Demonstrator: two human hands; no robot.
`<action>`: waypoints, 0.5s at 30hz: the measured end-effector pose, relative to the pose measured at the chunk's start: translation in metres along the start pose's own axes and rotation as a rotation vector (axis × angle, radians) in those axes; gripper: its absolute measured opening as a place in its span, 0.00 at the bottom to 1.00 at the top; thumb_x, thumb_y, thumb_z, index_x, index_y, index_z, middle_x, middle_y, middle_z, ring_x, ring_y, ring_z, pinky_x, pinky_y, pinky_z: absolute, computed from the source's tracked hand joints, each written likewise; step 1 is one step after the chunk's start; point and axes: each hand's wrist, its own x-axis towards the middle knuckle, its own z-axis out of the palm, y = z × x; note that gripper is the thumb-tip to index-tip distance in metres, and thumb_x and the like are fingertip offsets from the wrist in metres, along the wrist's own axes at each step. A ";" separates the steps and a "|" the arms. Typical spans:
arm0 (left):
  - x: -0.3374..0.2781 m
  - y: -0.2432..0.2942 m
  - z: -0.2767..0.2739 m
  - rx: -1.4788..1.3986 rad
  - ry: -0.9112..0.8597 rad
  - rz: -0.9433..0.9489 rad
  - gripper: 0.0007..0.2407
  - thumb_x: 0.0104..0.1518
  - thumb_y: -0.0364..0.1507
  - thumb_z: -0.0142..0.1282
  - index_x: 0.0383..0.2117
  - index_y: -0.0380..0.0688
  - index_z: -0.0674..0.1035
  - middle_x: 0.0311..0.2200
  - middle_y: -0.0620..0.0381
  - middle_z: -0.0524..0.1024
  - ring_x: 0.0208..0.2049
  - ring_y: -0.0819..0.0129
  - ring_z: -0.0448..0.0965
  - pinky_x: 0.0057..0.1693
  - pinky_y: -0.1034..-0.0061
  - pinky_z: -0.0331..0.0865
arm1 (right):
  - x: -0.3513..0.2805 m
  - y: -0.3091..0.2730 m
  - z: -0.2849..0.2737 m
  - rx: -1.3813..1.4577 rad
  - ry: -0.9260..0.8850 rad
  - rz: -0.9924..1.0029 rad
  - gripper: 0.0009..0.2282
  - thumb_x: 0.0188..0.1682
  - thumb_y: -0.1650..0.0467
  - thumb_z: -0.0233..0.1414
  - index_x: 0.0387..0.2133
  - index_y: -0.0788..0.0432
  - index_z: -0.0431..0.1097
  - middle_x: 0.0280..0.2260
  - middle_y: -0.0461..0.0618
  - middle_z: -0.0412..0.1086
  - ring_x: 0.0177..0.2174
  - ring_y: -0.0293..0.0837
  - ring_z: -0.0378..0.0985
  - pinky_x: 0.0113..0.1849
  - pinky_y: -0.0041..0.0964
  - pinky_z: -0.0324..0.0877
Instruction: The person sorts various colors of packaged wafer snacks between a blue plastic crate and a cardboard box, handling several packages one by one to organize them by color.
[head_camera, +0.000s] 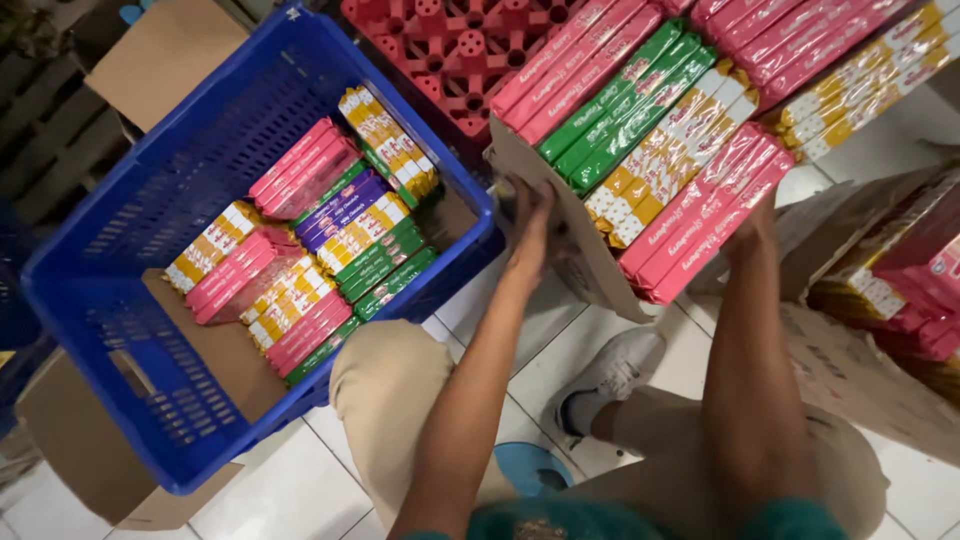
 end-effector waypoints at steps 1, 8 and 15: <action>-0.002 0.000 0.001 -0.007 -0.001 0.008 0.43 0.55 0.57 0.52 0.73 0.70 0.39 0.73 0.30 0.34 0.65 0.14 0.50 0.50 0.29 0.70 | 0.001 -0.003 0.001 -0.004 -0.007 -0.007 0.12 0.57 0.52 0.46 0.35 0.42 0.66 0.31 0.36 0.66 0.34 0.37 0.72 0.39 0.34 0.70; 0.002 -0.018 -0.001 0.098 -0.064 0.155 0.44 0.58 0.53 0.53 0.74 0.58 0.37 0.72 0.28 0.31 0.70 0.23 0.43 0.59 0.31 0.64 | -0.006 -0.015 0.004 -0.098 0.167 -0.088 0.17 0.54 0.49 0.41 0.44 0.43 0.63 0.41 0.39 0.64 0.42 0.40 0.69 0.46 0.37 0.66; -0.025 -0.027 -0.012 0.144 -0.165 0.304 0.49 0.57 0.52 0.58 0.74 0.48 0.35 0.73 0.31 0.28 0.72 0.29 0.38 0.66 0.32 0.53 | -0.015 -0.019 0.001 -0.157 0.347 -0.219 0.25 0.51 0.46 0.36 0.52 0.44 0.61 0.51 0.43 0.62 0.50 0.42 0.67 0.53 0.40 0.62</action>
